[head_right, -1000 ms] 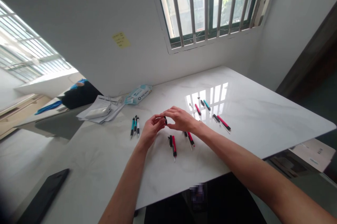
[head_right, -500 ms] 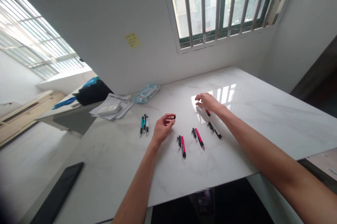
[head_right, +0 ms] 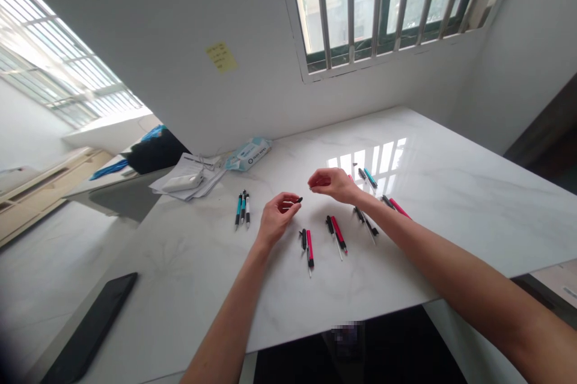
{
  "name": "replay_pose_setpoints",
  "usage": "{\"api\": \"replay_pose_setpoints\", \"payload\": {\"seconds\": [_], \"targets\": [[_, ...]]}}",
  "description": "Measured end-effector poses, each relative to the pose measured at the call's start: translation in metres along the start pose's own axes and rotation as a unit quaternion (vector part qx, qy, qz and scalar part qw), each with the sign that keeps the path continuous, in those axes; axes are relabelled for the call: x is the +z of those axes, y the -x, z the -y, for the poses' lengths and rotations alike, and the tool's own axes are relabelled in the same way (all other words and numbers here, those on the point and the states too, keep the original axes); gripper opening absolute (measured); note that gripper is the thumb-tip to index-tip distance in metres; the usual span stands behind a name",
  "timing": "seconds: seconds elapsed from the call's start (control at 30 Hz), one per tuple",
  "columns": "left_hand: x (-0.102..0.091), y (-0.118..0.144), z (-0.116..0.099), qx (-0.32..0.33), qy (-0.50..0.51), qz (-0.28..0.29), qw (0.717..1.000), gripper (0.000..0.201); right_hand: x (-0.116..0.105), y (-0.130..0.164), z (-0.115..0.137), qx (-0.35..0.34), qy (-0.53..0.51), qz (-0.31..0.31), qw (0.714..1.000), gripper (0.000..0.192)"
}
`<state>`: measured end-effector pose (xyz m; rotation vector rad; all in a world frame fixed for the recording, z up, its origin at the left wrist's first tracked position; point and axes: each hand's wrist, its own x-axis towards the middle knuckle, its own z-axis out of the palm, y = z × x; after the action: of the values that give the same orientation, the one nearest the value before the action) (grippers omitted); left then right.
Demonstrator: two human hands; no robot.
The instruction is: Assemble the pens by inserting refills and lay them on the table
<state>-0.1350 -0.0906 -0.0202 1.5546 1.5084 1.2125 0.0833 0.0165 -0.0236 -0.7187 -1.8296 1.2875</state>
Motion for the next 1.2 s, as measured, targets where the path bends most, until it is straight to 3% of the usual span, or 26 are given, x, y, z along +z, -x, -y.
{"api": "replay_pose_setpoints", "payload": {"seconds": [0.2,0.83,1.2], "targets": [[0.000,0.000,-0.002,-0.004,-0.004,0.005,1.000,0.022,0.018,0.007,0.004,-0.007,0.001,0.034,0.999,0.021],[0.005,0.000,-0.001,0.021,-0.011,0.023,0.999,0.020,0.018,0.007,0.003,0.002,-0.016,0.047,0.999,0.023],[0.006,-0.001,0.000,0.004,0.011,0.010,1.000,0.023,0.016,0.008,0.003,-0.002,0.003,0.044,0.999,0.022]]}}
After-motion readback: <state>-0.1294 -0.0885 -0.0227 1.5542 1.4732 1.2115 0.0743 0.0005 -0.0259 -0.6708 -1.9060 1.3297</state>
